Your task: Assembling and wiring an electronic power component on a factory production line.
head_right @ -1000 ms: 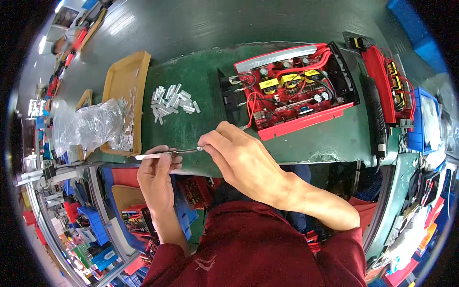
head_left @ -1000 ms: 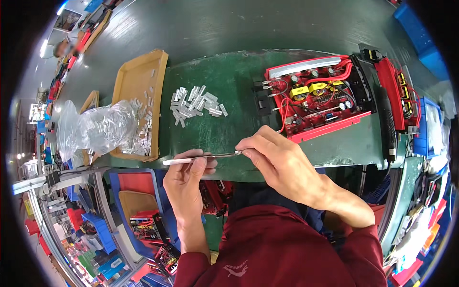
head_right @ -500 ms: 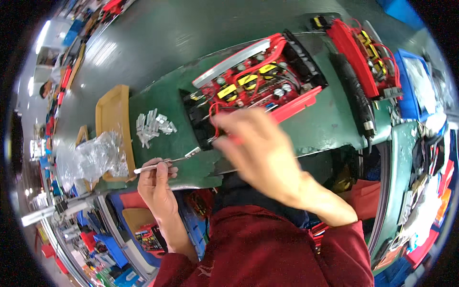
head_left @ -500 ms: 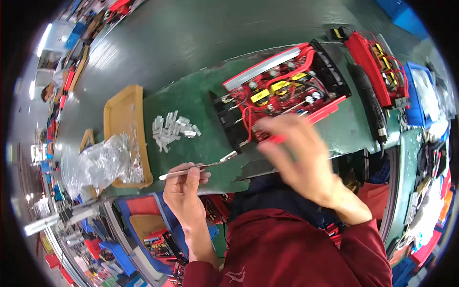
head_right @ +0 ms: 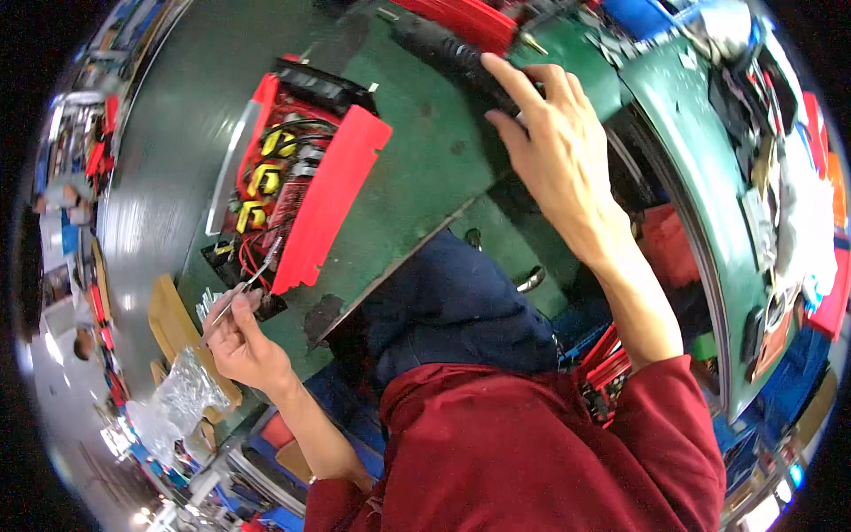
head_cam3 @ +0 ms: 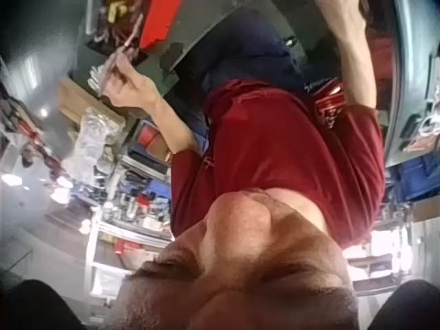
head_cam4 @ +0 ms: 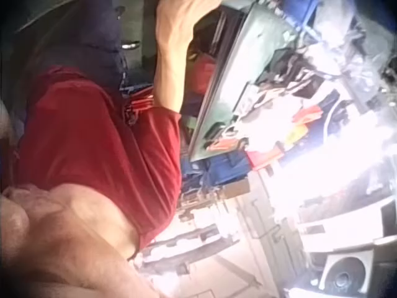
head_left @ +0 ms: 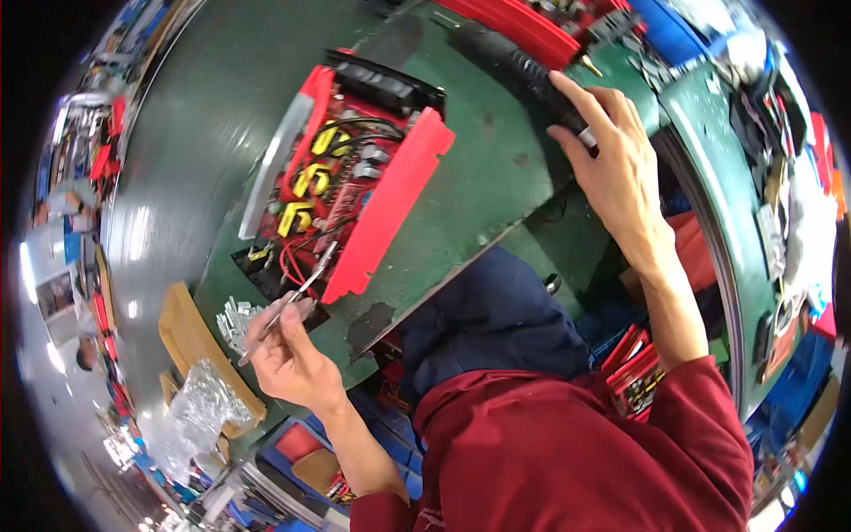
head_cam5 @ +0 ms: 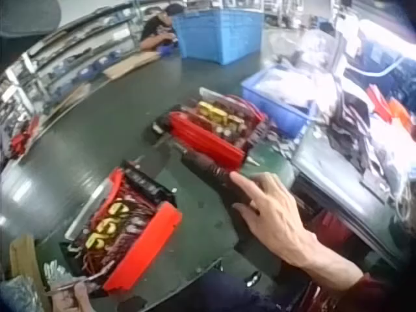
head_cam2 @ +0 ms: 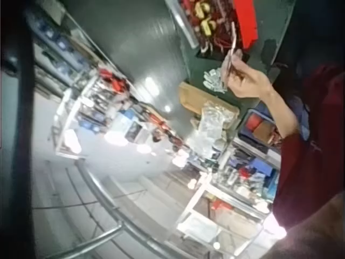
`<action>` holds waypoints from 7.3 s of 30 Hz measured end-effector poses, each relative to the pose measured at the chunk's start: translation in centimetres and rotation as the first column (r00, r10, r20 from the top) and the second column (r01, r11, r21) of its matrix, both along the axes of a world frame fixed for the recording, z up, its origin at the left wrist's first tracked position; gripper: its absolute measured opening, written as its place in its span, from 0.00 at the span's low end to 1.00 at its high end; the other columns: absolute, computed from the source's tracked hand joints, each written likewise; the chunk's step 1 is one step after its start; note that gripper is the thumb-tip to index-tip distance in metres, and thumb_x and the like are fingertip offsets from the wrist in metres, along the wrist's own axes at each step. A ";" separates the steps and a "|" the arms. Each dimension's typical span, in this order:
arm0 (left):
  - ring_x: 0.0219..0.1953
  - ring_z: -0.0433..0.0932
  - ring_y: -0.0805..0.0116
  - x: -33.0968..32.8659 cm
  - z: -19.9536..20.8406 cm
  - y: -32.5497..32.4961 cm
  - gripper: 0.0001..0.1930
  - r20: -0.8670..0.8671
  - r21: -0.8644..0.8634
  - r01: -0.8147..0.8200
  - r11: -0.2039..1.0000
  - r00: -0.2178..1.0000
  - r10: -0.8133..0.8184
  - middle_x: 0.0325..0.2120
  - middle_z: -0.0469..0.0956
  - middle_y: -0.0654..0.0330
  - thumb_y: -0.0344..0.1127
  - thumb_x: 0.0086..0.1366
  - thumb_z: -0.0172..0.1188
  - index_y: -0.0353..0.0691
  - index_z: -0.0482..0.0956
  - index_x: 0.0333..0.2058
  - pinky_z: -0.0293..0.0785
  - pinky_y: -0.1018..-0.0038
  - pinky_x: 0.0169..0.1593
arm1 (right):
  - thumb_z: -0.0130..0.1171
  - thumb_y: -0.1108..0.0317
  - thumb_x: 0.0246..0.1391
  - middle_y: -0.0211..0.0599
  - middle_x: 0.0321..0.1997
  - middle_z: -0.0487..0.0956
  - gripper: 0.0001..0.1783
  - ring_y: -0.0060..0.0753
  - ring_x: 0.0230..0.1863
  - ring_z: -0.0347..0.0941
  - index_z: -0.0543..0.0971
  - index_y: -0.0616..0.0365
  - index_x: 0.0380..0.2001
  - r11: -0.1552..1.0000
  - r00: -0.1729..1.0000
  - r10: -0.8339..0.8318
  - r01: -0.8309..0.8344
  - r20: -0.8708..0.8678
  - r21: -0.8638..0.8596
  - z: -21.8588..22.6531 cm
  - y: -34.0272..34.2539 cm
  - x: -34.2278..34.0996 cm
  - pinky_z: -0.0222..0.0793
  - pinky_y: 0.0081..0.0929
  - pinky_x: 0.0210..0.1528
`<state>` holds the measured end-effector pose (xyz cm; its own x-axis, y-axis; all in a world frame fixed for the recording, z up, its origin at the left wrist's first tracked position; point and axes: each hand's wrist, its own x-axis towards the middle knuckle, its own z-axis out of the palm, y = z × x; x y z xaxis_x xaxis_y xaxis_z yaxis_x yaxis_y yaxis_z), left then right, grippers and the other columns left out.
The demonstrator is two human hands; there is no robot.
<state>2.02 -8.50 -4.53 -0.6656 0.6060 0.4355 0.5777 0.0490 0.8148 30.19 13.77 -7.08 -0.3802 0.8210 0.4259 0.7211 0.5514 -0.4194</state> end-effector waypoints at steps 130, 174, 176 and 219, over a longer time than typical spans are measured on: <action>0.35 0.77 0.66 1.2 5.9 4.5 0.22 -0.312 -0.826 0.016 0.564 0.820 -0.481 0.34 0.74 0.62 0.31 0.57 0.68 0.37 0.78 0.52 0.75 0.70 0.31 | 0.25 0.23 0.65 0.33 0.27 0.79 0.50 0.18 0.21 0.66 0.74 0.61 0.52 -0.424 0.877 -0.231 -0.480 -0.421 -0.768 0.1 -14.7 -0.6 0.58 0.18 0.22; 0.28 0.74 0.70 -1.0 6.1 5.1 0.21 -0.338 -0.838 0.089 0.538 0.689 -0.641 0.28 0.70 0.64 0.29 0.57 0.68 0.33 0.81 0.50 0.68 0.73 0.24 | 0.35 0.31 0.67 0.38 0.22 0.77 0.46 0.24 0.20 0.68 0.72 0.70 0.58 -0.744 0.701 -0.653 -0.665 -0.286 0.067 -3.5 -15.8 -0.3 0.65 0.22 0.31; 0.28 0.74 0.70 -1.1 6.0 4.9 0.21 -0.374 -0.823 0.063 0.565 0.688 -0.622 0.28 0.70 0.64 0.29 0.57 0.68 0.34 0.81 0.50 0.69 0.72 0.24 | 0.26 0.30 0.70 0.29 0.13 0.69 0.46 0.25 0.17 0.61 0.74 0.64 0.58 -0.711 0.652 -0.677 -0.699 -0.342 0.074 -2.8 -15.8 -2.0 0.60 0.24 0.32; 0.44 0.84 0.42 8.8 -0.7 34.9 0.40 0.299 -0.472 0.598 0.648 0.800 -0.520 0.32 0.83 0.33 0.63 0.68 0.51 0.19 0.82 0.34 0.76 0.58 0.51 | 0.32 0.44 0.76 0.34 0.39 0.78 0.32 0.28 0.39 0.69 0.73 0.60 0.58 0.300 0.884 -0.178 -0.370 -0.432 -0.880 0.0 -14.5 2.3 0.67 0.30 0.45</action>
